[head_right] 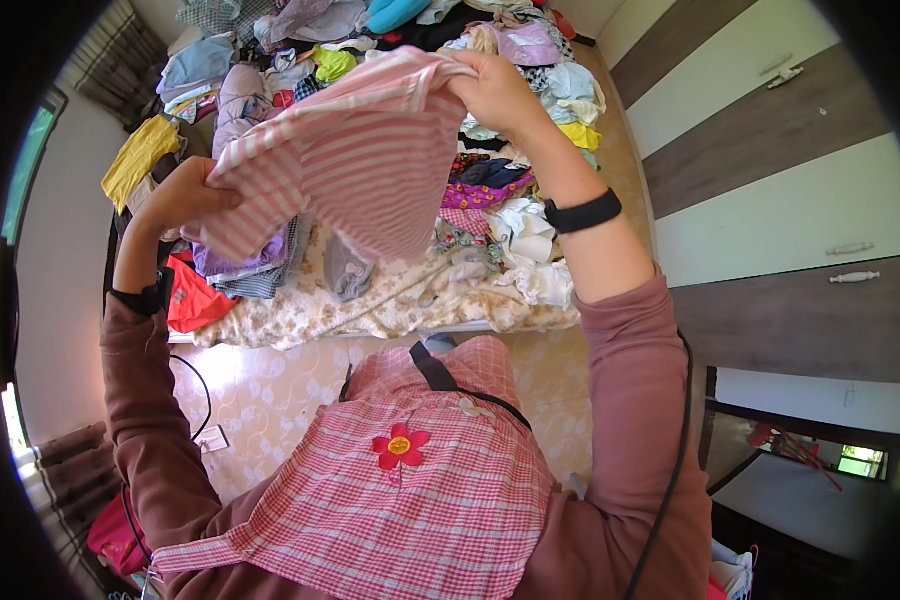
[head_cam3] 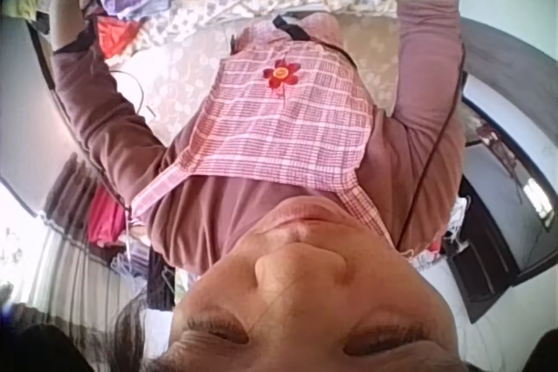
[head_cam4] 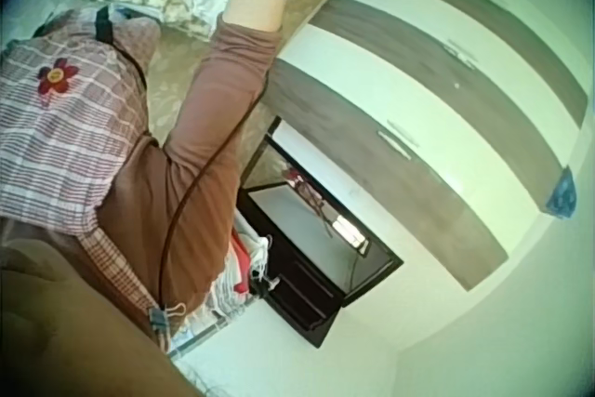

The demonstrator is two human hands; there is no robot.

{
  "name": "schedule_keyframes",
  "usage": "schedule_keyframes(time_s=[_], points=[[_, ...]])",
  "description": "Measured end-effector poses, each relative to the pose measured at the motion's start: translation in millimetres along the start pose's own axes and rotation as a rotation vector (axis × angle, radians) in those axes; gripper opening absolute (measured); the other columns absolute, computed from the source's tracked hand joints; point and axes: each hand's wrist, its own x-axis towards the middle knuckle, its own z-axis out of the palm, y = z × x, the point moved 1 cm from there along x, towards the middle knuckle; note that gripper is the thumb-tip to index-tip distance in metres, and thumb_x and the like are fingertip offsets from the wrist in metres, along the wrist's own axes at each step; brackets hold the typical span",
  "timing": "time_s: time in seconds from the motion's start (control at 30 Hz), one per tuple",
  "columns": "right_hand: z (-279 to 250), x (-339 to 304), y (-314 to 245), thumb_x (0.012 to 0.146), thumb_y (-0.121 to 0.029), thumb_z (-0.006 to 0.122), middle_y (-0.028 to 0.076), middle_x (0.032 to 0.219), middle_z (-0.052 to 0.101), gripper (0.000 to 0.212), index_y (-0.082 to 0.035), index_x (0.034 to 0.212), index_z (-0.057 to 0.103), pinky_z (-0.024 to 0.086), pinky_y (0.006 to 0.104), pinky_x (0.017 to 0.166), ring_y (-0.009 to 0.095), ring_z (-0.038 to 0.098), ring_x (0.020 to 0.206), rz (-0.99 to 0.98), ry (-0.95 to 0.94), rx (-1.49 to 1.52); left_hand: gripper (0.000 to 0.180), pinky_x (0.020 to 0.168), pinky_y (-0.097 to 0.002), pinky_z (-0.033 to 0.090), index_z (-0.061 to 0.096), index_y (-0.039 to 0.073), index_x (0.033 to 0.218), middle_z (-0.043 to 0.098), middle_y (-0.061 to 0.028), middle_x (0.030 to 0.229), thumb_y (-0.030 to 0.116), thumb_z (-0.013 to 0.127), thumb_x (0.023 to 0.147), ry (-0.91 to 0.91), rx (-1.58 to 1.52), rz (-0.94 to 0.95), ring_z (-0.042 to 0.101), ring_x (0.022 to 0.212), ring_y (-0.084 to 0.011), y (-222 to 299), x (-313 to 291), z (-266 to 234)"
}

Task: The camera wearer is folding various items of children's and adult clothing on a bed.

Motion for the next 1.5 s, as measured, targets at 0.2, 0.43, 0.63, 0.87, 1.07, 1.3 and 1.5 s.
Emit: schedule_keyframes(time_s=[0.2, 0.43, 0.63, 0.87, 1.07, 1.3, 1.5], points=[[-16, 59, 22, 0.085, -0.012, 0.058, 0.001, 0.094, 0.067, 0.029, -0.003, 0.112, 0.064, 0.046, 0.0217, 0.074, 0.007, 0.058, 0.083, -0.132, 0.15, 0.109, 0.019, 0.07, -0.0274, 0.046, 0.066, -0.001, 0.093, 0.062, -0.0011, 0.075, 0.011, 0.066, 0.078, 0.339, 0.035, 0.019, 0.055, 0.072, -0.0099, -29, 36, -14], [-29, 47, 13, 0.087, -0.008, 0.051, 0.001, 0.091, 0.065, 0.028, -0.001, 0.112, 0.062, 0.045, 0.0221, 0.077, 0.01, 0.058, 0.081, -0.294, 0.147, 0.13, 0.034, 0.07, -0.0244, 0.047, 0.057, 0.002, 0.114, 0.061, -0.0026, 0.092, -0.002, 0.046, 0.082, 0.61, -0.062, 0.178, 0.057, 0.079, -0.0104, -28, 33, -3], [19, -72, 102, 0.087, -0.009, 0.047, 0.011, 0.1, 0.066, 0.026, -0.007, 0.1, 0.07, 0.044, 0.0327, 0.09, 0.021, 0.06, 0.098, -0.113, 0.055, 0.059, 0.045, 0.067, -0.0256, 0.05, 0.059, 0.002, 0.112, 0.062, -0.0064, 0.091, -0.015, 0.046, 0.072, 0.689, 0.077, 0.125, 0.059, 0.079, -0.0138, -81, -7, 107], [127, -256, 230, 0.074, 0.002, 0.047, 0.01, 0.088, 0.07, 0.023, -0.002, 0.082, 0.069, 0.051, 0.0343, 0.074, 0.025, 0.065, 0.081, 0.261, -0.113, 0.047, 0.034, 0.085, -0.0426, 0.048, 0.064, 0.004, 0.098, 0.063, -0.0186, 0.099, -0.01, 0.044, 0.074, 0.332, 0.062, 0.056, 0.06, 0.094, -0.0375, -162, -53, 295], [176, -368, 256, 0.073, 0.003, 0.049, 0.014, 0.092, 0.069, 0.022, -0.002, 0.081, 0.068, 0.049, 0.0331, 0.078, 0.027, 0.065, 0.086, 0.535, -0.146, -0.04, 0.028, 0.08, -0.0428, 0.049, 0.065, 0.006, 0.096, 0.064, -0.0178, 0.094, -0.005, 0.049, 0.074, 0.123, 0.02, -0.05, 0.06, 0.092, -0.0371, -186, -86, 370], [182, -388, 240, 0.076, 0.003, 0.047, 0.012, 0.081, 0.066, 0.02, -0.001, 0.083, 0.065, 0.048, 0.0325, 0.073, 0.025, 0.064, 0.078, 0.793, -0.089, 0.074, 0.021, 0.075, -0.0431, 0.049, 0.065, 0.006, 0.093, 0.064, -0.0179, 0.09, 0.0, 0.052, 0.077, 0.113, -0.04, -0.104, 0.061, 0.086, -0.0373, -186, -82, 361], [175, -379, 255, 0.079, 0.0, 0.046, 0.01, 0.077, 0.066, 0.019, -0.001, 0.082, 0.065, 0.049, 0.032, 0.067, 0.02, 0.064, 0.072, 0.76, -0.074, 0.035, 0.021, 0.075, -0.0421, 0.049, 0.066, 0.008, 0.092, 0.065, -0.0158, 0.089, 0.001, 0.054, 0.077, 0.099, 0.006, -0.141, 0.062, 0.085, -0.0352, -151, -70, 350]])
